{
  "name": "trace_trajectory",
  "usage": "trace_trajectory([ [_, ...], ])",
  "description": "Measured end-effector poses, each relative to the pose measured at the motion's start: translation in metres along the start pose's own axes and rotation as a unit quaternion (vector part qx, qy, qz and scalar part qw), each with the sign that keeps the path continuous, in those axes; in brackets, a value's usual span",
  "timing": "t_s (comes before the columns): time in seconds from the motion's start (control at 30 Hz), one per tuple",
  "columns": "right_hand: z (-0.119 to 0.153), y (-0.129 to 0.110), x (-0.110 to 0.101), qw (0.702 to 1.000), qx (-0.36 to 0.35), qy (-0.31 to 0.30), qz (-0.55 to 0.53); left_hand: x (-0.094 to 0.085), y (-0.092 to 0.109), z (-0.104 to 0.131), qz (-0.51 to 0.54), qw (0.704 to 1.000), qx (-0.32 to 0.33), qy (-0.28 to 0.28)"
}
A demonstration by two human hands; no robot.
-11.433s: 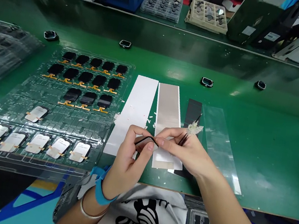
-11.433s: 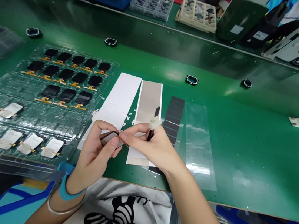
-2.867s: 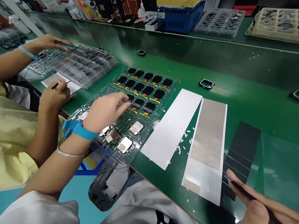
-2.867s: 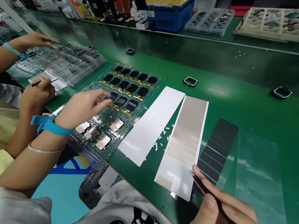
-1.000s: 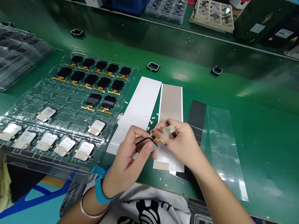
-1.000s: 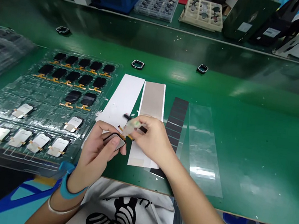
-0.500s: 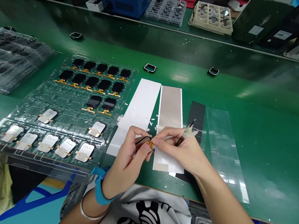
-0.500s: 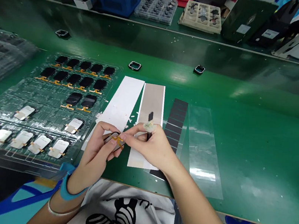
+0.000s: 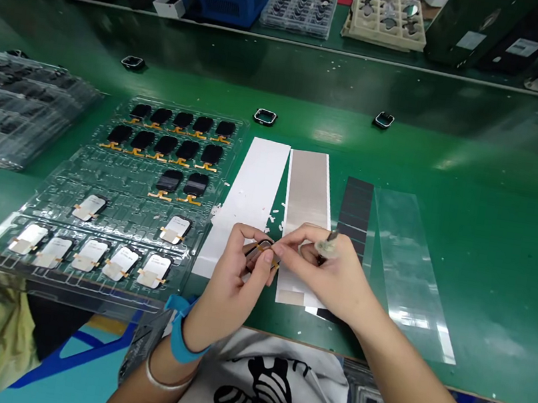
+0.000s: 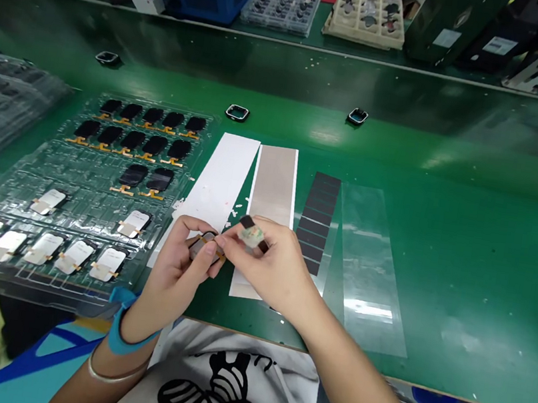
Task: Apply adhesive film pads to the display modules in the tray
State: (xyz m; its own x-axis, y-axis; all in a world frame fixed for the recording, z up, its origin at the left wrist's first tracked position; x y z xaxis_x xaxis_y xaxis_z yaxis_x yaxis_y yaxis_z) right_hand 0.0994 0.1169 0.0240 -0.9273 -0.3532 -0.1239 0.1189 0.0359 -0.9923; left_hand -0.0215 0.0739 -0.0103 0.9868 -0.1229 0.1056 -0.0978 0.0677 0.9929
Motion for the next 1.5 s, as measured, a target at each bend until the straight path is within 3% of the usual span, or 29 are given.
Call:
trace_trajectory([
  [0.07,0.004,-0.006,-0.010,0.999,-0.025,0.018,0.012,0.000,0.002,0.000,-0.013,1.000,0.008,-0.001],
  [0.13,0.013,-0.012,-0.026,0.994,-0.062,0.075,0.047,0.002,0.005,0.001,-0.042,0.999,0.023,-0.009],
  [0.27,0.046,-0.002,-0.051,0.978,-0.057,0.185,0.074,0.015,0.016,0.009,-0.170,0.980,0.065,-0.080],
  [0.4,0.081,0.026,-0.045,0.979,0.003,0.203,0.004,0.026,0.022,0.023,-0.292,0.942,0.085,-0.141],
  [0.53,0.103,0.040,-0.032,0.973,0.017,0.228,0.010,0.029,0.024,0.033,-0.352,0.920,0.084,-0.153],
  [0.67,0.105,0.042,-0.025,0.970,0.011,0.238,0.041,0.028,0.024,0.036,-0.386,0.907,0.088,-0.145],
  [1.0,0.109,0.037,-0.031,0.952,-0.019,0.303,0.030,0.027,0.026,0.032,-0.425,0.893,0.087,-0.121],
  [1.17,0.110,0.039,-0.028,0.956,-0.011,0.278,0.090,0.029,0.028,0.031,-0.432,0.889,0.087,-0.129],
  [1.37,0.109,0.040,-0.028,0.957,-0.006,0.280,0.071,0.029,0.027,0.032,-0.449,0.880,0.086,-0.132],
  [1.5,0.109,0.035,-0.029,0.957,-0.027,0.289,-0.001,0.027,0.025,0.027,-0.437,0.888,0.071,-0.121],
])
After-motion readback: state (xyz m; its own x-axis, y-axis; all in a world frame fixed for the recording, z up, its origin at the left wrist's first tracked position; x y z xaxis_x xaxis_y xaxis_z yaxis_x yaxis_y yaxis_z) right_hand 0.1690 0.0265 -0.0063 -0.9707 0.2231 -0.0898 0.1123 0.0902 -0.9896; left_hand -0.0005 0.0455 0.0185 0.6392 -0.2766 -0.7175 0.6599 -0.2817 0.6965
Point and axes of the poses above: each hand's wrist, its own z-axis away from the middle knuckle, its own x-axis out of the palm, y = z × x, the point moved 7 cm from there along -z, towards the middle knuckle, and after that the axes turned 1 degree about z, right-handed, at the moved point
